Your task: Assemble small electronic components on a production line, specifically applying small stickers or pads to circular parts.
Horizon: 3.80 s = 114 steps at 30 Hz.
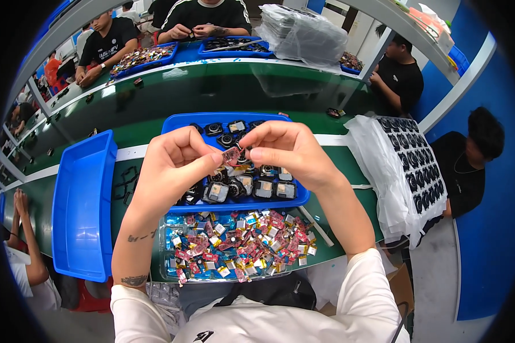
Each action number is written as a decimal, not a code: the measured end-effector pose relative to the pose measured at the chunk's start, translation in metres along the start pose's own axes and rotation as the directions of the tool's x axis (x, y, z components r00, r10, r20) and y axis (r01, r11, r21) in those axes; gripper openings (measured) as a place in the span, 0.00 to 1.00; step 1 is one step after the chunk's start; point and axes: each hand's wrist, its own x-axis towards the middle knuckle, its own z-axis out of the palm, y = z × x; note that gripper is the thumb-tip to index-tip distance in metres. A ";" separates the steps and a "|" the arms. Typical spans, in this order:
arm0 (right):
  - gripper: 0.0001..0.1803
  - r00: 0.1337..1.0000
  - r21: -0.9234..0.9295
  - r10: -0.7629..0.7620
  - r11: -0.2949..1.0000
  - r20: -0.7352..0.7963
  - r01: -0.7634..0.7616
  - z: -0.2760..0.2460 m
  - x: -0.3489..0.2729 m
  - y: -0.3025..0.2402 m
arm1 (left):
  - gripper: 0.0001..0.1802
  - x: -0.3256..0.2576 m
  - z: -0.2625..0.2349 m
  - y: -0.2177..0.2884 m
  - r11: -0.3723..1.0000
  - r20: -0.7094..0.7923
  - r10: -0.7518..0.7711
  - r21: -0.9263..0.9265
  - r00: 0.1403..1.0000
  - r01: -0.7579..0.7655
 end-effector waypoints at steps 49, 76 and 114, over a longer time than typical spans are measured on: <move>0.12 0.990 -0.977 -0.141 0.209 0.016 0.045 -0.008 0.005 0.035 | 0.09 0.002 0.004 -0.008 0.949 0.039 0.058 0.307 0.998 -0.067; 0.14 0.975 -0.323 -0.180 0.938 -0.132 0.129 0.022 0.003 0.024 | 0.04 0.003 0.013 -0.019 0.703 -0.081 0.384 0.671 0.920 -0.234; 0.08 0.860 -0.245 -0.346 0.932 -0.374 0.268 0.023 0.003 0.017 | 0.08 -0.002 0.020 -0.011 0.872 -0.166 0.209 0.478 0.964 -0.107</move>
